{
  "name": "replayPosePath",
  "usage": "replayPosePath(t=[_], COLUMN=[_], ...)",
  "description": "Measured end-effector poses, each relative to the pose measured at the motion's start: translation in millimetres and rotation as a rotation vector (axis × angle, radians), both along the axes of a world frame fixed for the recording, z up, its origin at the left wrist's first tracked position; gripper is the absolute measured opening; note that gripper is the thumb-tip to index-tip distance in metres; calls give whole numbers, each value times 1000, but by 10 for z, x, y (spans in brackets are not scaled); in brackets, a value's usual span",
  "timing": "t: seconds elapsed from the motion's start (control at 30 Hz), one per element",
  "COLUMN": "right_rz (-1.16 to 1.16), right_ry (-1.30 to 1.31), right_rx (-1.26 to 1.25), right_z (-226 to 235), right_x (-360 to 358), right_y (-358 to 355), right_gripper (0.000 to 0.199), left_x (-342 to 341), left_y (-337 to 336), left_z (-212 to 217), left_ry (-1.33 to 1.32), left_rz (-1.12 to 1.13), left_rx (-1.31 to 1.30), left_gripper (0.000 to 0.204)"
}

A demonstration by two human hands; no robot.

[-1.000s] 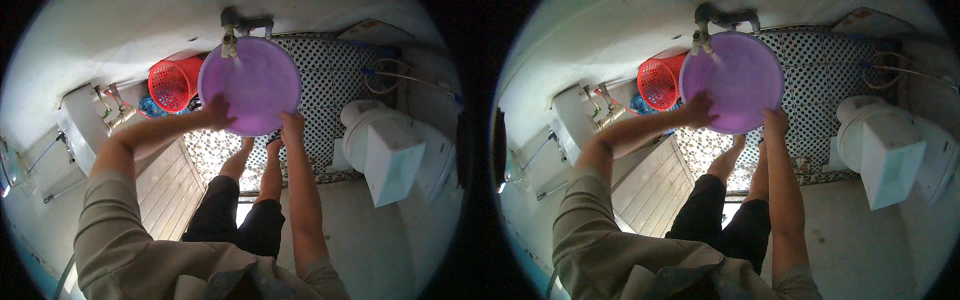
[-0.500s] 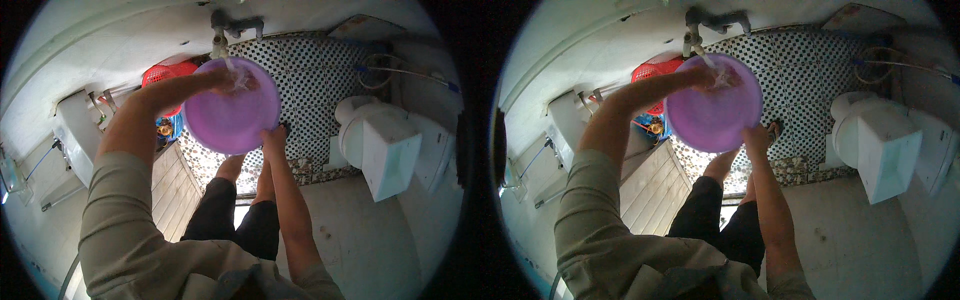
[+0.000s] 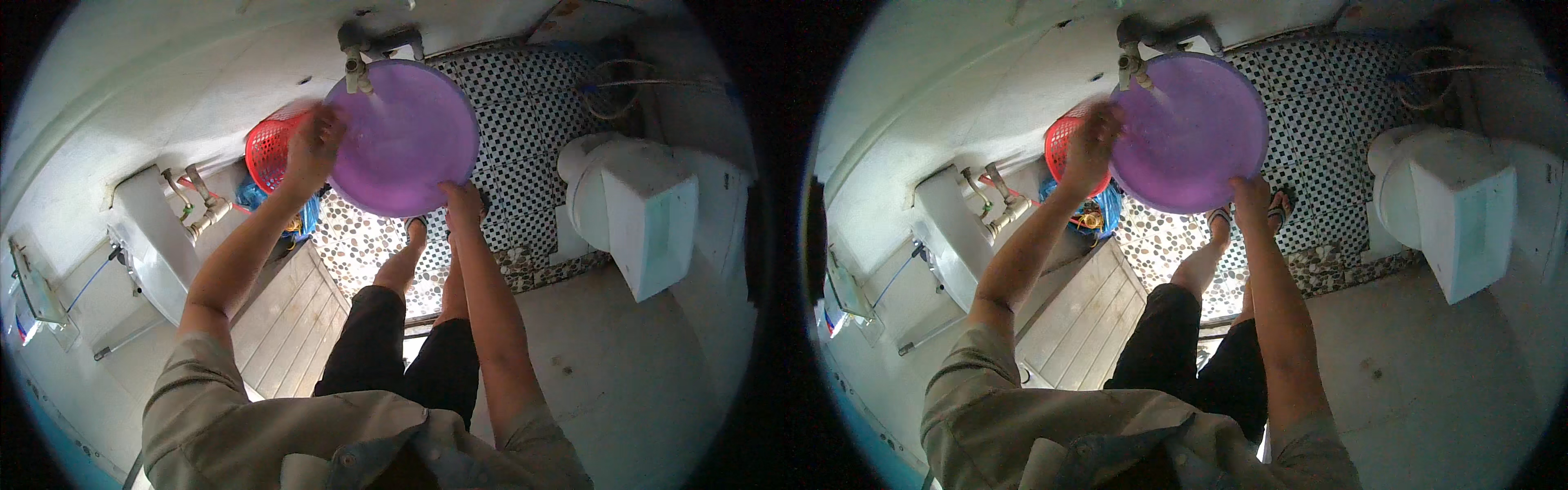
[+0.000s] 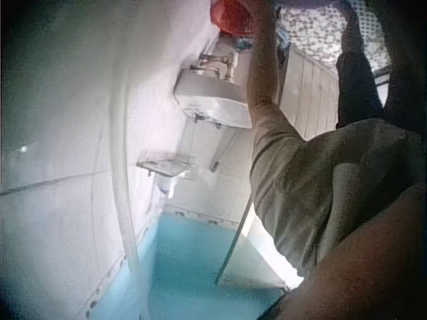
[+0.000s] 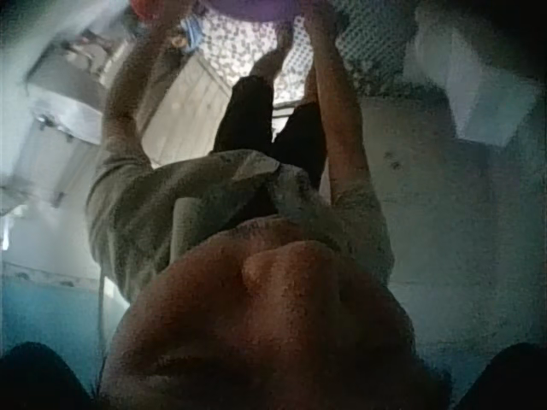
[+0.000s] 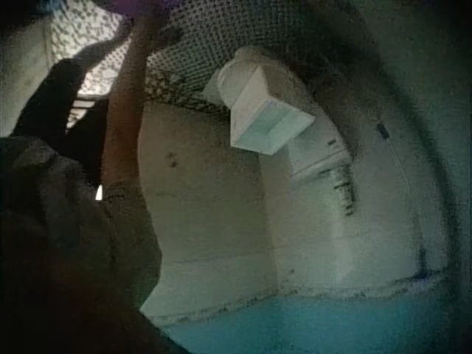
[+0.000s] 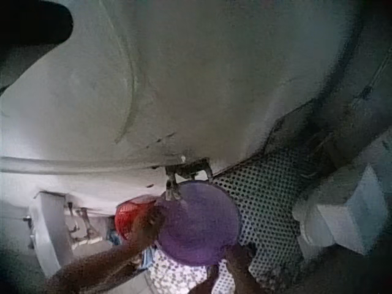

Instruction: The person uses a siphon tube to remove water from a fish tank into a purple basin, then carries the basin to a bathroom to refill it from a tap. The person also reaches into the tank to touch the fish during the process.

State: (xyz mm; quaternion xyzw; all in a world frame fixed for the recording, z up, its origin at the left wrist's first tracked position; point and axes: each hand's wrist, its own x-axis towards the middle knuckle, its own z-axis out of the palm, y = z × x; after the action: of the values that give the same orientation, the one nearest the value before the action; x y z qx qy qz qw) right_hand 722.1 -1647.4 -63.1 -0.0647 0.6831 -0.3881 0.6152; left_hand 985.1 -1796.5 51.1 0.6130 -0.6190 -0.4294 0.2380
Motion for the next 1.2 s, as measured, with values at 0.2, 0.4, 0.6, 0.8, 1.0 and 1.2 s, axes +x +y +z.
replayPosePath(t=[0.2, 0.4, 0.6, 0.8, 1.0, 1.2], right_rz=[-201, -146, -510, -820, -788, -592], right_ry=[-70, -37, -141, -470, -385, -9], right_rx=[6, 91, -60, -13, 111, 508], right_z=[210, -144, -896, -1325, -1354, -1500], right_x=[4, -134, -64, -327, -1307, -3308], right_y=[-16, 513, 1501, 2772, 3480, 4475], right_gripper=[33, 32, 23, 28, 35, 64], left_x=[-577, -509, -402, -255, -344, -372], left_y=[-679, -788, -1114, -1340, -1250, -1162], left_z=[748, 691, 650, 933, 1059, 601], left_ry=[-336, -560, -717, -737, -849, -809], left_rz=[-238, -244, -838, -1220, -1151, -1027], left_rx=[-374, -375, -454, -491, -456, -491], left_gripper=[45, 45, 48, 62, 62, 53])
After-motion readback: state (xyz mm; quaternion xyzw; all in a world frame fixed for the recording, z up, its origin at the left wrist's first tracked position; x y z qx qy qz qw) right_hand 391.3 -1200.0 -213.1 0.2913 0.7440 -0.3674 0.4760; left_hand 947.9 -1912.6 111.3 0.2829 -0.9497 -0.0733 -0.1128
